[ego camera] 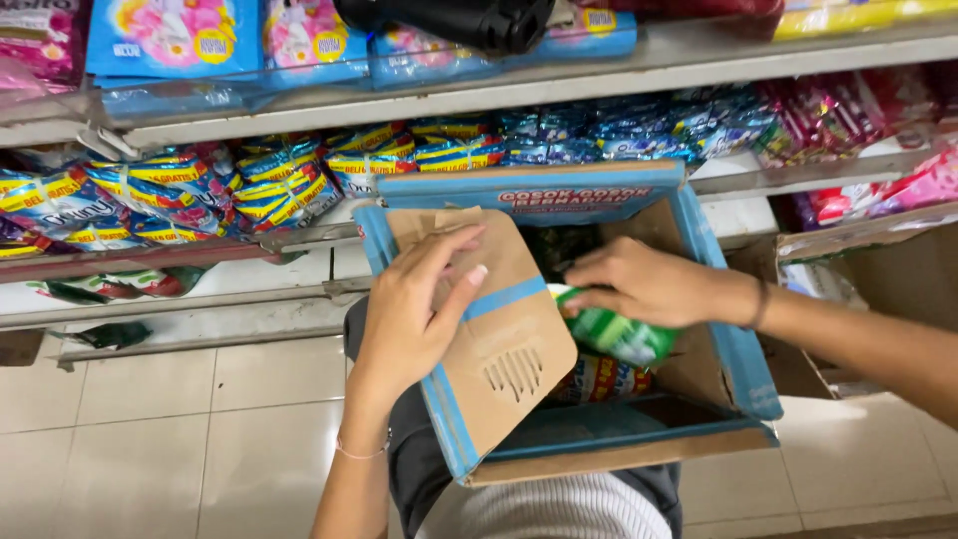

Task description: Wiping dish soap pouches with a cloth and organizing them in a box.

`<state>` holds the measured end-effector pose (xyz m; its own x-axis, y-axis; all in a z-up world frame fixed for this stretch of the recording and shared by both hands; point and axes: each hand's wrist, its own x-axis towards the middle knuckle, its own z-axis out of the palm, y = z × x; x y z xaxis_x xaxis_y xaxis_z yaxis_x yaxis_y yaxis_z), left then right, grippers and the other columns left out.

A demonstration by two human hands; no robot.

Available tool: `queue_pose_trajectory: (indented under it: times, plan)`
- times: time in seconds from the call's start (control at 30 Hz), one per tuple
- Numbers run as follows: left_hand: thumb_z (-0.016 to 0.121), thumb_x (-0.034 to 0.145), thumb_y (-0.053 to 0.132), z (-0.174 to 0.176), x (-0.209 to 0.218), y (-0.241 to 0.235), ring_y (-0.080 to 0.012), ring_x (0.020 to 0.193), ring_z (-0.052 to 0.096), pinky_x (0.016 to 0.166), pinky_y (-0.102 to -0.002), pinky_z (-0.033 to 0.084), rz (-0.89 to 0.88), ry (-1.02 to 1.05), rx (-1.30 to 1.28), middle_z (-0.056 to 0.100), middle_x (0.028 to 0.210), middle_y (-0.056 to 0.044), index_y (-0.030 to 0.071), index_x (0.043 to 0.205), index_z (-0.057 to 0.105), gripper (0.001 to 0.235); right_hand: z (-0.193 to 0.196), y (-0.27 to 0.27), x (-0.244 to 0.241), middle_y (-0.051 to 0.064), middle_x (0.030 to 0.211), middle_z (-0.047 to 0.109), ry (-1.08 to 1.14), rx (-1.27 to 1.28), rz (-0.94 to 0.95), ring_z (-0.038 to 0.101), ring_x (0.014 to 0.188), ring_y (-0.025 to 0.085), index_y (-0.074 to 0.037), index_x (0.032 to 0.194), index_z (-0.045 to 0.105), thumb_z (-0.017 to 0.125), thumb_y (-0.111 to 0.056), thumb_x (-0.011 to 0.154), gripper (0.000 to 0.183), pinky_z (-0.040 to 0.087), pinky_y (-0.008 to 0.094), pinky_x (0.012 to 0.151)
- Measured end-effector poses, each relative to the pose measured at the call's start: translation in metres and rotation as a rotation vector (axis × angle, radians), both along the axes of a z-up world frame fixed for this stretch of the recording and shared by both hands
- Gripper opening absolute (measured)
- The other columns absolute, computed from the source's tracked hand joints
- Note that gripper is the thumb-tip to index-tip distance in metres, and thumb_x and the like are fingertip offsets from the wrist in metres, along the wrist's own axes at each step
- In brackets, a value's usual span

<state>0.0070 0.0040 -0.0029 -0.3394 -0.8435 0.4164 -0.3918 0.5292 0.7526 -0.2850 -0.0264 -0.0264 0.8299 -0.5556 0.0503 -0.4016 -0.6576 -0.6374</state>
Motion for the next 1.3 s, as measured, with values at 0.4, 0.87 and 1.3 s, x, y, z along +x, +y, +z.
queue_pose_trajectory:
  times: [0.4,0.87,1.3]
  plan:
    - [0.052,0.101,0.046,0.026,-0.032,0.016,-0.0345,0.108,0.069,0.091,-0.049,0.056,-0.061,-0.832,0.460,0.066,0.131,-0.013,0.023,0.158,0.044,0.062,0.101,0.030,-0.033,0.012,0.077,0.080,0.037,0.209,-0.259,0.079,0.066,0.020,-0.003,0.098,0.075,0.063,-0.027,0.092,0.028,0.057,0.033,0.059]
    - [0.033,0.100,0.068,-0.041,-0.030,0.061,-0.0381,0.129,0.059,0.109,-0.051,0.049,-0.488,1.582,0.843,0.055,0.146,-0.018,0.005,0.152,0.042,0.083,0.103,0.035,0.076,0.005,0.102,0.075,-0.696,0.461,-0.448,0.069,0.095,0.008,-0.004,0.102,0.067,0.065,-0.012,0.098,0.009,0.060,0.027,0.080]
    - [0.023,0.096,0.074,-0.040,-0.032,0.054,-0.0339,0.131,0.057,0.108,-0.050,0.047,-0.310,1.584,1.014,0.055,0.149,-0.016,0.006,0.152,0.042,0.090,0.139,-0.195,0.002,0.024,0.113,0.072,0.113,-0.715,-0.256,0.069,0.101,0.042,-0.003,0.136,0.064,0.083,-0.030,0.083,0.063,0.054,0.047,0.091]
